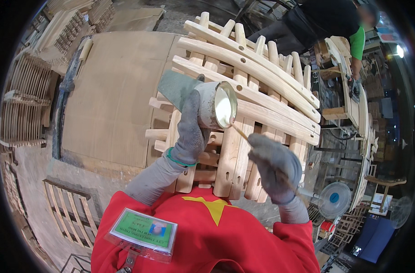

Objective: The person applies a white substance to the holes of stacked wooden chair parts using a small brush and a can. The person works methodically on multiple parts in a workshop setting.

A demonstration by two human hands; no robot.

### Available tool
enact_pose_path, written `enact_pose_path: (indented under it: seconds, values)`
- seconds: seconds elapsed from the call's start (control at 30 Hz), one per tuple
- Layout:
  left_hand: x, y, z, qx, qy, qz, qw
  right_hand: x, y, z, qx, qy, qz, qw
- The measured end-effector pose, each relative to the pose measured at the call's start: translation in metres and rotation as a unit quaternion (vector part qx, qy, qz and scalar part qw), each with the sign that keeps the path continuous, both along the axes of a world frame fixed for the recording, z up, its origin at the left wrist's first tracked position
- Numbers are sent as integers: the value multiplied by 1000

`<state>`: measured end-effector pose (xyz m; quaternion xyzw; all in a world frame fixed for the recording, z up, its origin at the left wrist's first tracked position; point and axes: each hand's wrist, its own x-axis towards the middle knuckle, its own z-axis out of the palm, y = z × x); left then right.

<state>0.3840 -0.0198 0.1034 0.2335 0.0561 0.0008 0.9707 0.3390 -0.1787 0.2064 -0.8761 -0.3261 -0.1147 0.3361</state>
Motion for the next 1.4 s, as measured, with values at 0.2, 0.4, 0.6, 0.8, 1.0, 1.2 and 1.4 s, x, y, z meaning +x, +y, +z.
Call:
enact_pose_path:
  seconds: [0.2, 0.4, 0.6, 0.8, 1.0, 1.2, 1.4]
  values:
    - [-3, 7, 4, -55, 21, -15, 998, -21, -3, 9, 390, 220, -84, 890]
    - [-10, 4, 15, -81, -47, -71, 993, -17, -10, -10, 483, 277, -103, 824]
    - [-4, 2, 13, -44, -29, -54, 997, -15, -11, -18, 478, 272, -114, 828]
    - [6, -2, 1, -33, 24, -7, 999, -7, -2, -29, 561, 301, -148, 756]
    - [19, 3, -33, -83, 9, 26, 996, 57, -30, -57, 434, 260, -202, 838]
    - [21, 1, -39, -68, 47, 53, 995, 86, -22, -71, 273, 274, -222, 895]
    - [18, -2, -45, -34, 22, 64, 997, 96, -8, -77, 168, 200, -147, 954]
